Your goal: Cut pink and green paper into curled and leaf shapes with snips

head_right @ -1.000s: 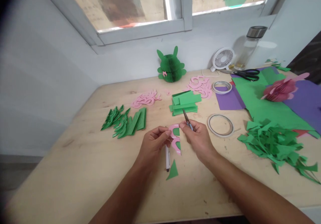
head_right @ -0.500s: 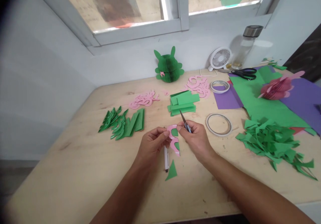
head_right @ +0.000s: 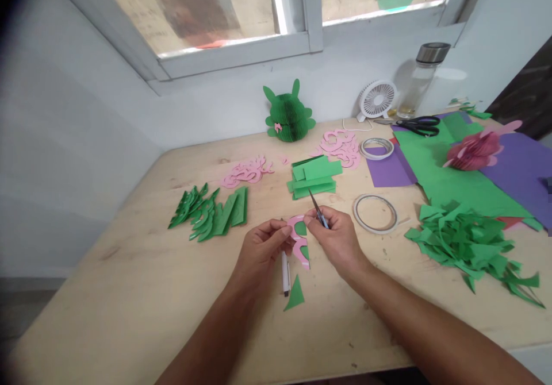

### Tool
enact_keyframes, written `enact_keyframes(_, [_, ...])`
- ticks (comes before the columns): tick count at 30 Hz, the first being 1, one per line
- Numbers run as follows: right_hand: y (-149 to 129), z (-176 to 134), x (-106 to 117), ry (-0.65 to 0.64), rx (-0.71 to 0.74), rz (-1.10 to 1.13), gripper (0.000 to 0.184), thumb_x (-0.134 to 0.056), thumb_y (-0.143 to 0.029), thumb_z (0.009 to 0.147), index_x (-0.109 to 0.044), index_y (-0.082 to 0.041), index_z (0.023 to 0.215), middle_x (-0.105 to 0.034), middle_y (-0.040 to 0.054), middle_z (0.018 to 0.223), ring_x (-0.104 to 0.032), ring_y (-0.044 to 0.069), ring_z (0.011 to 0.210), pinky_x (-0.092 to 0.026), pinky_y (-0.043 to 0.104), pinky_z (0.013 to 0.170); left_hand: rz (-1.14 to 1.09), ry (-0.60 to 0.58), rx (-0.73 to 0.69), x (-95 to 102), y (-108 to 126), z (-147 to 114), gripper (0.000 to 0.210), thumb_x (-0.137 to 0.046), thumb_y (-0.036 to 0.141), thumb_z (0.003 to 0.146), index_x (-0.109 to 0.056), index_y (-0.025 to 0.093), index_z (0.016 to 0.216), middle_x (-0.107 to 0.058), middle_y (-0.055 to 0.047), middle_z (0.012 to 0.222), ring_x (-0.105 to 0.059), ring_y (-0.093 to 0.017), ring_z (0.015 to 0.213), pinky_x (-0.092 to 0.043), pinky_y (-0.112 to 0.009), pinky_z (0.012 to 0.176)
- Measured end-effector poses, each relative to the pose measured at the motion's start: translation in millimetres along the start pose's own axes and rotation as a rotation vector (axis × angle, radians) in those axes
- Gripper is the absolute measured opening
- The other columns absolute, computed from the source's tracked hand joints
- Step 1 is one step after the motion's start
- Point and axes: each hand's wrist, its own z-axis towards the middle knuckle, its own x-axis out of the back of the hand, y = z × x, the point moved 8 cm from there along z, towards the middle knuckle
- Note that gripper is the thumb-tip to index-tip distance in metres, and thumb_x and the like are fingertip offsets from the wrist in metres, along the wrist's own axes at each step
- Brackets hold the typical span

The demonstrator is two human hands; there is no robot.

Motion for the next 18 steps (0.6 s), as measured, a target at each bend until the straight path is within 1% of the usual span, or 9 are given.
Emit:
enact_keyframes(9, [-2.3, -1.8, 0.3, 0.011, 0.007, -0.026, 0.023, -0.062, -0.038, 0.072, -0.056, -0.017, 0.064, -0.035, -0.0065, 0.050, -0.028, 0.009, 0.046, -0.021, 0.023, 0.045, -0.004, -0.011, 0.005, -0.1, -1.9, 0.8, 0.018, -0.072, 0.030, 0.066, -0.065, 0.014, 0.070, -0.063, -0.002, 0.058, -0.052, -0.009, 0.049, -0.039, -0.022, 0.051])
enact_keyframes(18, [1.4, -1.2, -1.0, -0.011, 0.007, -0.011, 0.023, -0.063, -0.038, 0.072, -0.057, -0.016, 0.067, -0.033, -0.0070, 0.050, -0.026, 0.008, 0.046, -0.019, 0.023, 0.043, -0.006, 0.016, 0.013, 2.1, -2.6, 1.3, 0.019, -0.073, 0.030, 0.065, -0.065, 0.013, 0.069, -0.063, -0.002, 0.058, -0.053, -0.009, 0.049, -0.040, -0.021, 0.051])
